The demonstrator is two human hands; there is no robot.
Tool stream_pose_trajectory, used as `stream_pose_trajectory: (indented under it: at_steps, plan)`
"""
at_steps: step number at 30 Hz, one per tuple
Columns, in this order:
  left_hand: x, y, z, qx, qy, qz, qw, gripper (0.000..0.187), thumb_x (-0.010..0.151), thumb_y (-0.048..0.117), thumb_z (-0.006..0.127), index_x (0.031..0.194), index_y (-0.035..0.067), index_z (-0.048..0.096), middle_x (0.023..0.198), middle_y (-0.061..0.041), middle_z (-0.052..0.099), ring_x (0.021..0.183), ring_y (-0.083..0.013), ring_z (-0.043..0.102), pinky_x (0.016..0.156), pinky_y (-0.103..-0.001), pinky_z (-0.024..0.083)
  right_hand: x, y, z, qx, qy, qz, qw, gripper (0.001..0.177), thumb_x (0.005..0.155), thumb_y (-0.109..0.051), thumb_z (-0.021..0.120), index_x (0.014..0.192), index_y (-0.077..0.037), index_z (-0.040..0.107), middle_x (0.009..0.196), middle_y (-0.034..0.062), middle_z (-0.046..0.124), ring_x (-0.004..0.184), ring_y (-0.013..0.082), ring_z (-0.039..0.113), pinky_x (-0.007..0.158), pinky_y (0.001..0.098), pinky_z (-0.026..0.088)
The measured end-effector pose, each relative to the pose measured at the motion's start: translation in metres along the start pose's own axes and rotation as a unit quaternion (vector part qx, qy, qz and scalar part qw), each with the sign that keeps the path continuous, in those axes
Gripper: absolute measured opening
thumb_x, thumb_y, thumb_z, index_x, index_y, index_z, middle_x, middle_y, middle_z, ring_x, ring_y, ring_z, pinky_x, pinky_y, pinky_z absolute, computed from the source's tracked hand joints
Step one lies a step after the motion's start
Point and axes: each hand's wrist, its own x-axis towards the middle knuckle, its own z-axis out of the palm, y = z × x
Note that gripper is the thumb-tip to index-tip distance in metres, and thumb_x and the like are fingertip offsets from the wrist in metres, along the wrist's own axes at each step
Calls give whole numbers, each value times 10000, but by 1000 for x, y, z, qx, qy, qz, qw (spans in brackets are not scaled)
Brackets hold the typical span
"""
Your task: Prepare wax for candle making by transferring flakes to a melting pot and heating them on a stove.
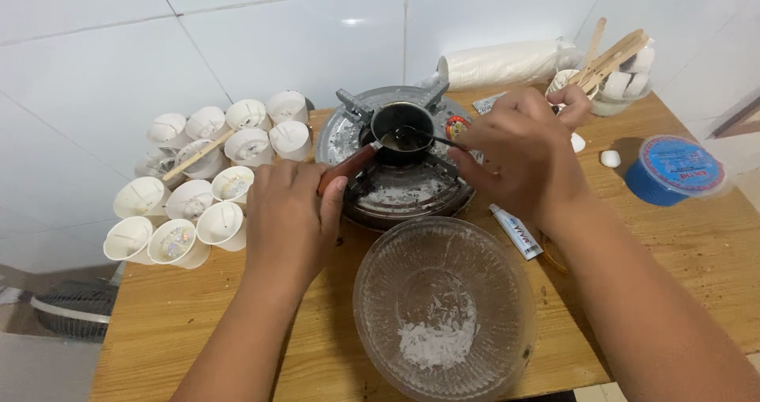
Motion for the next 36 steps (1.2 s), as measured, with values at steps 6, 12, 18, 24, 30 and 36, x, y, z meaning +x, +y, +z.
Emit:
stream_pose_trajectory:
  at_steps: [6,12,18,24,30,36]
  plan:
    - [0,3,-3,-22,15,-3,1000,357,980,313,697,1221,49,719,1018,-173,614,892,-416,539,749,-526,460,-1,-3,-3,0,31,31,999,253,967,-298,768,728,-221,734,706,-98,649,855,251,556,967,538,225]
    - [0,2,-2,-3,18,-2,1000,421,959,348,721,1264,61,681,1027,-174,609,920,-428,552,751,-543,466,-2,0,1,14,23,81,996,318,1025,-278,664,712,-217,667,718,-76,614,895,271,556,931,480,200]
    - [1,5,-5,-18,18,4,1000,387,972,300,711,1275,61,683,1020,-172,619,907,-424,551,749,-539,475,3,-8,-5,47,10,73,996,515,1077,-244,597,600,-158,423,606,-76,505,797,258,463,851,398,154]
    - [2,6,-14,-23,53,23,998,499,985,322,711,1383,39,611,1010,-151,585,921,-378,519,834,-483,440,4,-10,-7,32,44,87,995,592,1112,-422,454,569,-194,510,615,-79,574,787,257,548,890,402,188]
    - [-1,21,-40,-76,177,72,979,335,1036,268,654,1247,11,694,1043,-156,548,987,-344,497,903,-450,416,-13,15,19,131,177,151,964,117,1011,-128,806,901,-133,768,895,-1,724,887,194,602,956,458,267]
    - [0,17,-39,-141,262,120,947,202,922,263,753,1046,118,818,840,-53,599,686,-254,559,712,-373,518,3,16,12,390,121,425,808,158,981,-175,677,837,-128,720,666,10,650,535,60,491,498,206,347]
